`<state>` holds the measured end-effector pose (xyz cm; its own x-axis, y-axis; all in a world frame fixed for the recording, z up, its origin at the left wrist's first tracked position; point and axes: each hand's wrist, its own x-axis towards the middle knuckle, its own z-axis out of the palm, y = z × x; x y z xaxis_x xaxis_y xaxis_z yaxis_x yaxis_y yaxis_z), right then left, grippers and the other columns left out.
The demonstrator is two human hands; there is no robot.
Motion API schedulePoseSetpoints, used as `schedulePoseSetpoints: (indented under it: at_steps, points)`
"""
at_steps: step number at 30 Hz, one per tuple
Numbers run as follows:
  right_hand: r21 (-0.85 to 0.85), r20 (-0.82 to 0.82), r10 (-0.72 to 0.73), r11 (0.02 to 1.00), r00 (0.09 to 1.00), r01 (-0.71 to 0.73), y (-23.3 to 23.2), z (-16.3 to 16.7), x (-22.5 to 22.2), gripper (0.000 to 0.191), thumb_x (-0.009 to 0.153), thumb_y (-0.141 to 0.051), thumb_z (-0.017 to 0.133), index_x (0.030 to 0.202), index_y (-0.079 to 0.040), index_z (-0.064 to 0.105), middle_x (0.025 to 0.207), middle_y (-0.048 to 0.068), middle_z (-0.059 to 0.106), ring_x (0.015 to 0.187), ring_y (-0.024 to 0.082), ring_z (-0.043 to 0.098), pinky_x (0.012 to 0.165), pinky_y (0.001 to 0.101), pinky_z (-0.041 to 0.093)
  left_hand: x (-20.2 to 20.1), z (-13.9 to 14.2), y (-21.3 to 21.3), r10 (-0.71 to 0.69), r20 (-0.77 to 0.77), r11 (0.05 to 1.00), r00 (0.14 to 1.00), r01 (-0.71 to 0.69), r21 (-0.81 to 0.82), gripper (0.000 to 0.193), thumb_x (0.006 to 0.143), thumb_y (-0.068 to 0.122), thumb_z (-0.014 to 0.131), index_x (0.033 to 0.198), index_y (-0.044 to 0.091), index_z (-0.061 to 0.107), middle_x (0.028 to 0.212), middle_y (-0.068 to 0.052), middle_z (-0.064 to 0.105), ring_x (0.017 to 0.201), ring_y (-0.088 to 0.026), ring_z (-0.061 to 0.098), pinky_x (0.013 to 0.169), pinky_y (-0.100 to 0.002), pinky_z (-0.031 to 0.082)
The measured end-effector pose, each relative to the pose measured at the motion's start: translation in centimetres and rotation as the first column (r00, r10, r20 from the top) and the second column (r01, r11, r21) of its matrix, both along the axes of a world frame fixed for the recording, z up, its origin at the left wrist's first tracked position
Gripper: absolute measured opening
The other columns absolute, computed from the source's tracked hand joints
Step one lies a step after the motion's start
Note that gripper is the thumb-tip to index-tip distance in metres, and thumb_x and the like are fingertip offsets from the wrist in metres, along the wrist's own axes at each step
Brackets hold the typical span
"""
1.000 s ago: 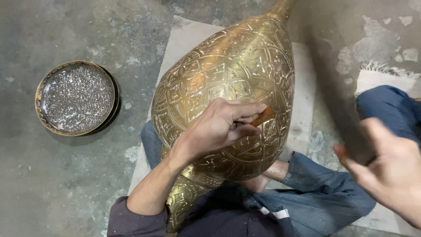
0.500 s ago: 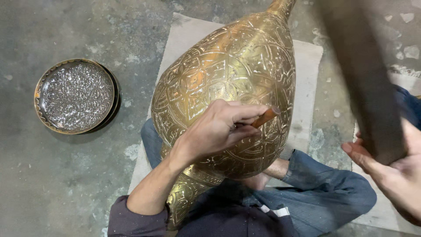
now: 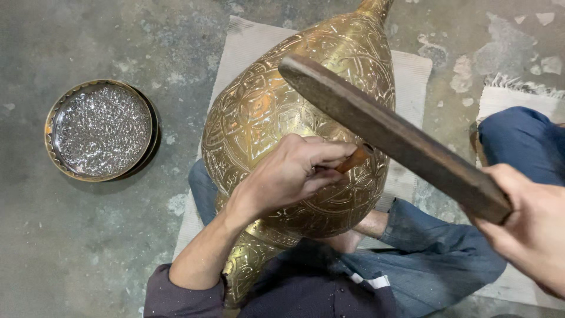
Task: The person sits on the floor with a large engraved brass vessel on their lap and decorates its surface by hand. They hold a small chisel against the brass with one hand and strike it with a wooden mallet held in the other hand, moving the chisel to new spots to work the pattern across the vessel body.
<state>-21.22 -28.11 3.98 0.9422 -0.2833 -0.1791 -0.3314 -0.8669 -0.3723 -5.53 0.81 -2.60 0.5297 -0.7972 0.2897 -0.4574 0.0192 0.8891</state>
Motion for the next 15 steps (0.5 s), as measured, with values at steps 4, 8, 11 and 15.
schedulePoseSetpoints:
  at_steps: [4, 8, 11, 15]
  points:
    - [0.310, 0.268, -0.175, 0.947, 0.947, 0.087, 0.6, -0.1, 0.0, 0.043, 0.080, -0.013, 0.077, 0.115, -0.004, 0.055, 0.082, 0.005, 0.065, 0.073, 0.011, 0.067, 0.069, 0.0272, 0.056, -0.2, -0.3, 0.0, 0.031, 0.096, 0.999, 0.995, -0.027, -0.045, 0.043, 0.089, -0.001, 0.076, 0.129, 0.014, 0.068, 0.109, -0.009, 0.079, 0.092, -0.019, 0.079, 0.080, -0.031, 0.062]
    - [-0.124, -0.077, 0.026, 0.992, 0.997, -0.035, 0.0, -0.3, -0.4, 0.036, 0.082, -0.017, 0.083, 0.113, -0.012, 0.065, 0.074, 0.008, 0.068, 0.067, 0.017, 0.070, 0.062, 0.0311, 0.058, -0.3, -0.4, 0.0, 0.005, 0.084, 1.000, 0.996, -0.004, -0.009, 0.038, 0.090, 0.001, 0.076, 0.125, 0.014, 0.070, 0.106, -0.007, 0.079, 0.086, -0.015, 0.080, 0.079, -0.029, 0.061]
    - [-0.130, -0.072, -0.026, 0.991, 0.997, 0.016, -0.5, -0.6, -1.1, 0.032, 0.086, -0.019, 0.084, 0.113, -0.012, 0.069, 0.074, 0.007, 0.069, 0.065, 0.019, 0.069, 0.061, 0.0316, 0.058, -0.3, -0.3, 0.1, 0.000, 0.101, 0.998, 0.995, 0.006, -0.055, 0.039, 0.091, -0.001, 0.073, 0.128, 0.011, 0.069, 0.106, -0.008, 0.079, 0.086, -0.016, 0.079, 0.078, -0.029, 0.062]
    - [-0.038, 0.132, 0.000, 0.999, 0.991, 0.005, -0.6, -1.6, -1.9, 0.029, 0.087, -0.022, 0.082, 0.106, -0.006, 0.068, 0.077, 0.006, 0.072, 0.066, 0.019, 0.069, 0.063, 0.0313, 0.057, -0.2, 0.0, 0.3, 0.023, 0.116, 1.000, 0.993, -0.025, 0.016, 0.036, 0.089, 0.002, 0.076, 0.123, 0.009, 0.071, 0.095, -0.008, 0.078, 0.076, -0.017, 0.077, 0.068, -0.030, 0.062]
